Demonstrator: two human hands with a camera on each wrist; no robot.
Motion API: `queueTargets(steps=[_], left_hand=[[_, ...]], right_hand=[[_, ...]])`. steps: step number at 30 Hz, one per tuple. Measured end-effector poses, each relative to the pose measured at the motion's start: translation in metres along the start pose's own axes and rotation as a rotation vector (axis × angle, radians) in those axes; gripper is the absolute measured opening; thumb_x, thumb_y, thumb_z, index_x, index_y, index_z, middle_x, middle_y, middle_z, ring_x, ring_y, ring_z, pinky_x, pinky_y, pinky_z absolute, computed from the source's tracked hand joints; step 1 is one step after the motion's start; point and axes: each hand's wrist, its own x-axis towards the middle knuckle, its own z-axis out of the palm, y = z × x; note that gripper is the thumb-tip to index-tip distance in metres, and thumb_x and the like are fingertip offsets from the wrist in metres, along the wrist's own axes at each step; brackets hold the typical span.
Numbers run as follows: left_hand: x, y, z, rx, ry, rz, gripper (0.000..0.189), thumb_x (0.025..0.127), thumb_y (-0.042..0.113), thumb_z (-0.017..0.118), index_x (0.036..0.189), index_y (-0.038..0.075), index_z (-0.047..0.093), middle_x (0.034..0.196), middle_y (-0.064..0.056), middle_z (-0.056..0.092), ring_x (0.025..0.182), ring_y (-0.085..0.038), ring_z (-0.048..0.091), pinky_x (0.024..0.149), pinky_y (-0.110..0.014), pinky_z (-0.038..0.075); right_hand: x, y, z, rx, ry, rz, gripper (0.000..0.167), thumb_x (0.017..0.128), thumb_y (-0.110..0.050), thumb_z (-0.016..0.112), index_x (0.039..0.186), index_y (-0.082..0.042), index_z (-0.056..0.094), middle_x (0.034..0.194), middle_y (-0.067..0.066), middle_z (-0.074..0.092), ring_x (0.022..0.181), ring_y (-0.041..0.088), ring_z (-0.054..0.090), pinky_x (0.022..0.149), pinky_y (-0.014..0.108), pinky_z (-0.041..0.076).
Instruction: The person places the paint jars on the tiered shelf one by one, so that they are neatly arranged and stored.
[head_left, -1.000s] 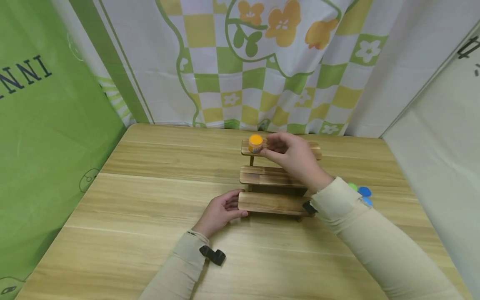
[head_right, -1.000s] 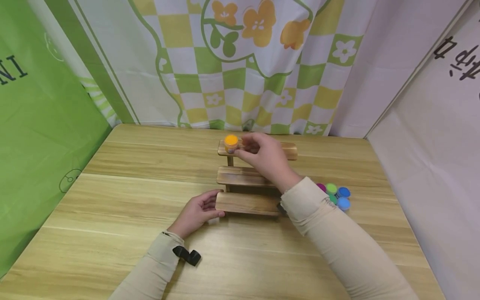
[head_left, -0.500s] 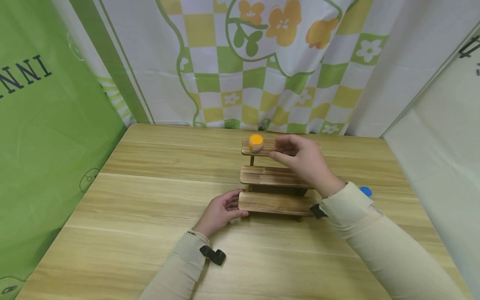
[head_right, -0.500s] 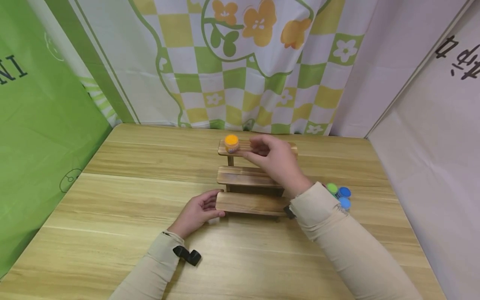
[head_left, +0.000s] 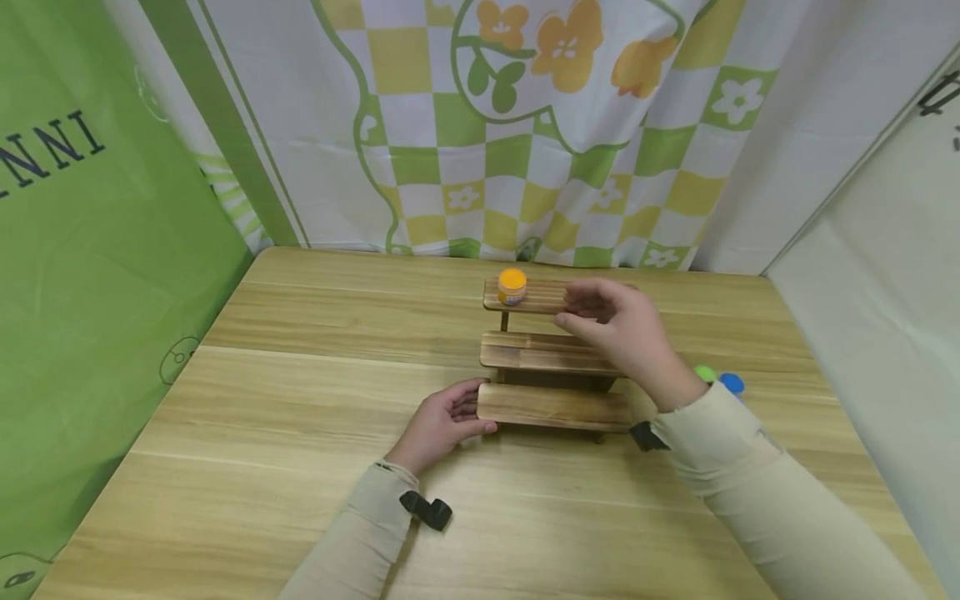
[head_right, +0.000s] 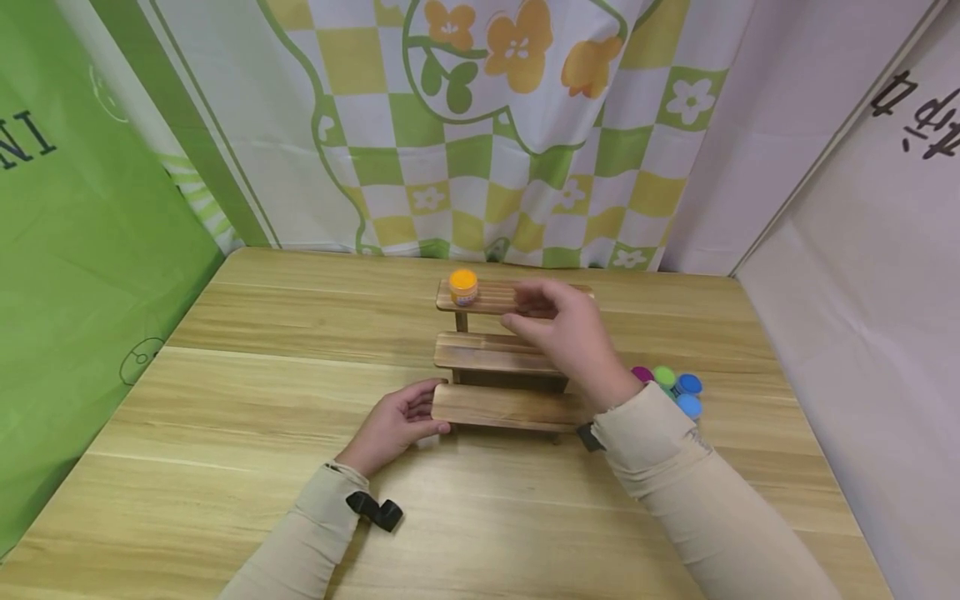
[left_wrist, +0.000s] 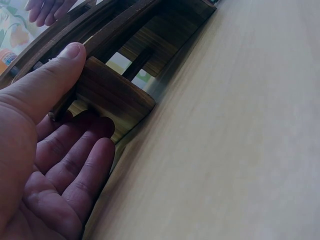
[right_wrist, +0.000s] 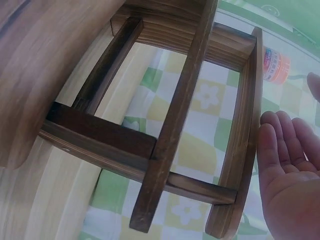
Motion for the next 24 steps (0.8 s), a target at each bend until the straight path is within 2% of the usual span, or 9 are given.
queueTargets(steps=[6, 15, 20, 24], left_hand=[[-0.001, 0.0, 0.0, 0.012, 0.002, -0.005, 0.075, 0.083, 0.022, 0.084, 0.147, 0.007, 0.049, 0.132, -0.014, 0.063, 0.116, -0.028, 0.065, 0.093, -0.03, 0.056], [-0.003, 0.001, -0.001, 0.018, -0.001, -0.017, 0.074, 0.084, 0.022, 0.084, 0.148, 0.008, 0.049, 0.133, -0.014, 0.063, 0.117, -0.028, 0.064, 0.094, -0.031, 0.056], [-0.002, -0.001, 0.0, 0.024, -0.001, -0.01, 0.074, 0.083, 0.022, 0.084, 0.148, 0.009, 0.049, 0.133, -0.014, 0.063, 0.116, -0.027, 0.065, 0.093, -0.03, 0.056], [-0.001, -0.003, 0.0, 0.021, -0.002, -0.005, 0.074, 0.084, 0.022, 0.083, 0.147, 0.008, 0.049, 0.133, -0.015, 0.063, 0.116, -0.028, 0.065, 0.093, -0.03, 0.056]], right_hand=[[-0.006, 0.004, -0.003, 0.019, 0.022, -0.016, 0.041, 0.09, -0.02, 0.079, 0.124, -0.001, 0.066, 0.116, 0.015, 0.069, 0.101, 0.028, 0.069, 0.08, 0.02, 0.056], [-0.023, 0.005, -0.008, 0.049, 0.06, -0.03, 0.042, 0.088, -0.021, 0.08, 0.124, -0.002, 0.067, 0.115, 0.013, 0.069, 0.099, 0.023, 0.068, 0.081, 0.017, 0.055], [-0.031, 0.006, -0.01, 0.043, 0.079, -0.045, 0.041, 0.087, -0.018, 0.081, 0.122, -0.001, 0.068, 0.112, 0.014, 0.071, 0.099, 0.027, 0.068, 0.08, 0.013, 0.053], [-0.037, 0.01, -0.011, 0.022, 0.087, -0.047, 0.039, 0.088, -0.016, 0.08, 0.122, -0.001, 0.068, 0.111, 0.013, 0.071, 0.102, 0.027, 0.067, 0.084, 0.018, 0.054]])
